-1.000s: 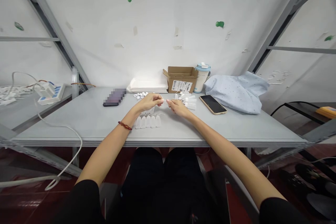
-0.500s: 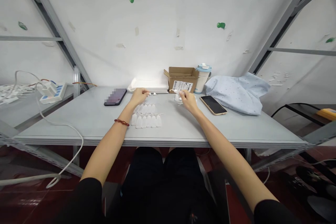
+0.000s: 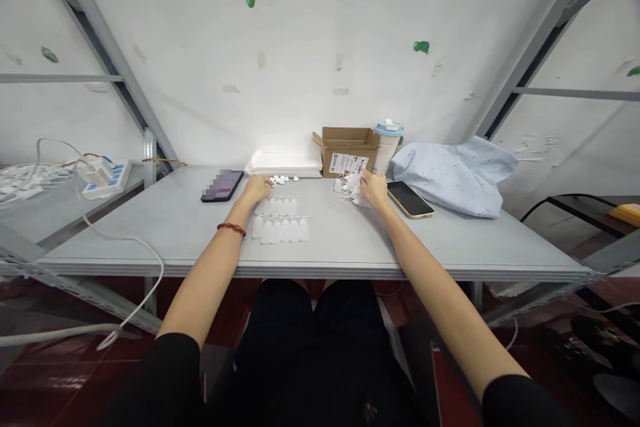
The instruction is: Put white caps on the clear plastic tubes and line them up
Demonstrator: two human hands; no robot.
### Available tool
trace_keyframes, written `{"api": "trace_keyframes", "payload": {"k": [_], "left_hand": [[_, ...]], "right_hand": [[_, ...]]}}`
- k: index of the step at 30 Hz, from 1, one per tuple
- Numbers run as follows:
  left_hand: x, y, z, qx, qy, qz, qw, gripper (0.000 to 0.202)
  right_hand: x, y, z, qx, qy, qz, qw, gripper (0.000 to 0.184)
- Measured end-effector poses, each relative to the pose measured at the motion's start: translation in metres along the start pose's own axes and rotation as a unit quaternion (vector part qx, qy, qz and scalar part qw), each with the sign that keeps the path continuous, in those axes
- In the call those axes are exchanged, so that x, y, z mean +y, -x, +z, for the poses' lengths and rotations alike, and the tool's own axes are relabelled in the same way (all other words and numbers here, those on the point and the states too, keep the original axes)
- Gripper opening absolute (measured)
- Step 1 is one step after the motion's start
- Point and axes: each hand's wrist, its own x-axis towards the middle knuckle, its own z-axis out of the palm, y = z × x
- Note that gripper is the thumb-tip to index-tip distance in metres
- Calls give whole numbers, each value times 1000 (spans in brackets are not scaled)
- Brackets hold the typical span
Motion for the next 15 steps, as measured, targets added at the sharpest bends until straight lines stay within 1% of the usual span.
{"api": "trace_keyframes", "payload": {"k": [3,6,9,11,13,14,15], "left_hand": [[-4,-3,4,10,8,7,1000,40],[-6,-4,6,24,21,15,999,34],[-6,-4,6,28,41,14,999,27],[-5,-3,5,31,57,13,998,24],[-4,-2,3,35,72,11,997,24],[-3,-1,2,36,81,11,996,24],[-1,0,1,39,94,10,995,24]], "right_hand": [[7,-5,7,19,-48,-6,999,44],[11,-7,9,55,-92,-18,994,43],[9,-7,8,98,-129,-38,986,41],[4,-5,4,108,-177,-59,977,37],[-4,1,-2,73,-250,-78,962,33],[-9,5,-6,31,-293,-84,952,31],[-14,10,-10,-30,-338,-92,936,30]]}}
